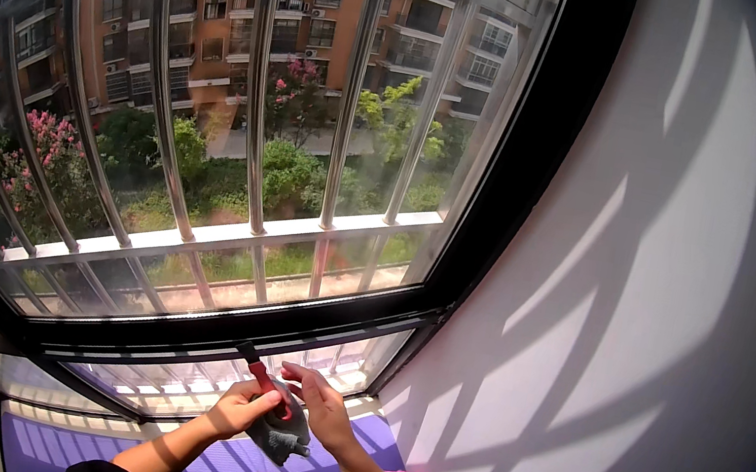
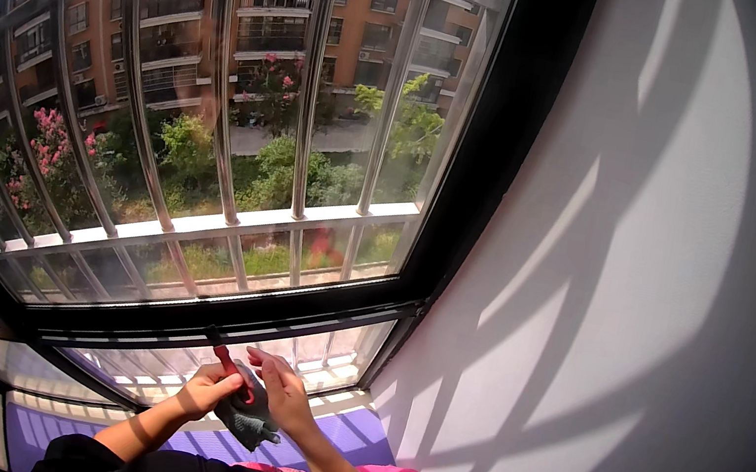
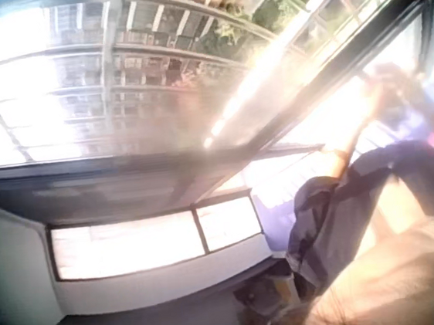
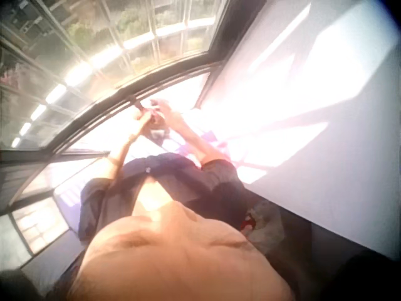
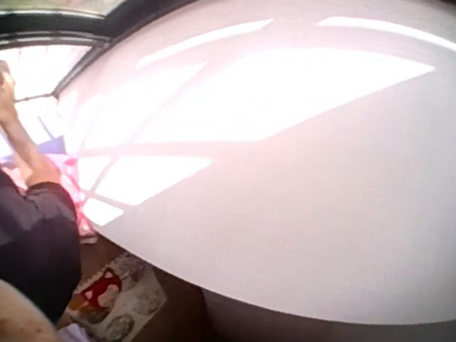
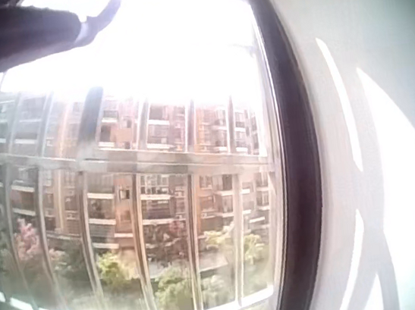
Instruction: The person cleans the window frame and glass using a blue cloth and a small red tool. They wipe the lower frame and glass, then use the tool to scrape the track and edges of the window frame while seated on a purple mat.
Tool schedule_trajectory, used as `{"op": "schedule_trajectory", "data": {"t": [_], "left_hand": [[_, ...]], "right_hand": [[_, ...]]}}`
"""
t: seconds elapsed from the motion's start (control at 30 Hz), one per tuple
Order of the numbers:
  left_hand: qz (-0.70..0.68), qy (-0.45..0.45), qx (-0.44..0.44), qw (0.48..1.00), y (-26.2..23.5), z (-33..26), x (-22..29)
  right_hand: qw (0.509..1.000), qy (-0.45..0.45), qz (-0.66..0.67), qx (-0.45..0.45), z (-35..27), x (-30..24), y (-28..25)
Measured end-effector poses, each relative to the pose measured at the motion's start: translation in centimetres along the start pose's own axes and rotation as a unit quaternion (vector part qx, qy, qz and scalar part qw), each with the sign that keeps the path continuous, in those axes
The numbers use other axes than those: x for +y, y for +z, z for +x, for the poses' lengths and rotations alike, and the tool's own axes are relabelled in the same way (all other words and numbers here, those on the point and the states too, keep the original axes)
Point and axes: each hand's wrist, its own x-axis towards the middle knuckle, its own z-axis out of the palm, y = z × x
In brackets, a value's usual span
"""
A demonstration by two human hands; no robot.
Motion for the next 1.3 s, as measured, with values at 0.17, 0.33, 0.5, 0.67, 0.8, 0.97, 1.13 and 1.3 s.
{"op": "schedule_trajectory", "data": {"t": [0.17,0.33,0.5,0.67,0.8,0.97,1.13,1.3], "left_hand": [[-0.216,0.001,0.094,0.972,-2.4,-4.6,-0.8],[-0.282,0.009,0.097,0.954,-5.3,-8.8,-2.3],[-0.290,-0.034,0.099,0.951,-6.9,-12.6,-3.9],[-0.252,0.015,0.164,0.953,-8.7,-16.1,-4.7],[-0.202,-0.030,0.320,0.925,-9.9,-20.0,-5.4],[-0.291,0.050,0.366,0.882,-10.5,-22.7,-5.8],[-0.118,0.030,0.403,0.907,-10.0,-21.3,-3.5],[0.110,0.049,0.409,0.905,-9.2,-17.3,-1.0]], "right_hand": [[0.976,0.117,-0.061,-0.172,-1.8,4.0,3.2],[0.965,0.140,-0.200,-0.092,-2.9,4.7,5.4],[0.964,0.157,-0.201,-0.076,-2.9,5.5,5.8],[0.948,0.299,0.060,0.092,-1.8,6.0,7.0],[0.919,0.087,-0.385,0.003,-0.3,4.2,7.4],[0.911,0.122,-0.379,-0.105,2.4,4.4,9.4],[0.943,0.159,-0.267,-0.116,4.0,3.1,13.3],[0.945,0.231,-0.167,-0.161,4.6,3.6,16.3]]}}
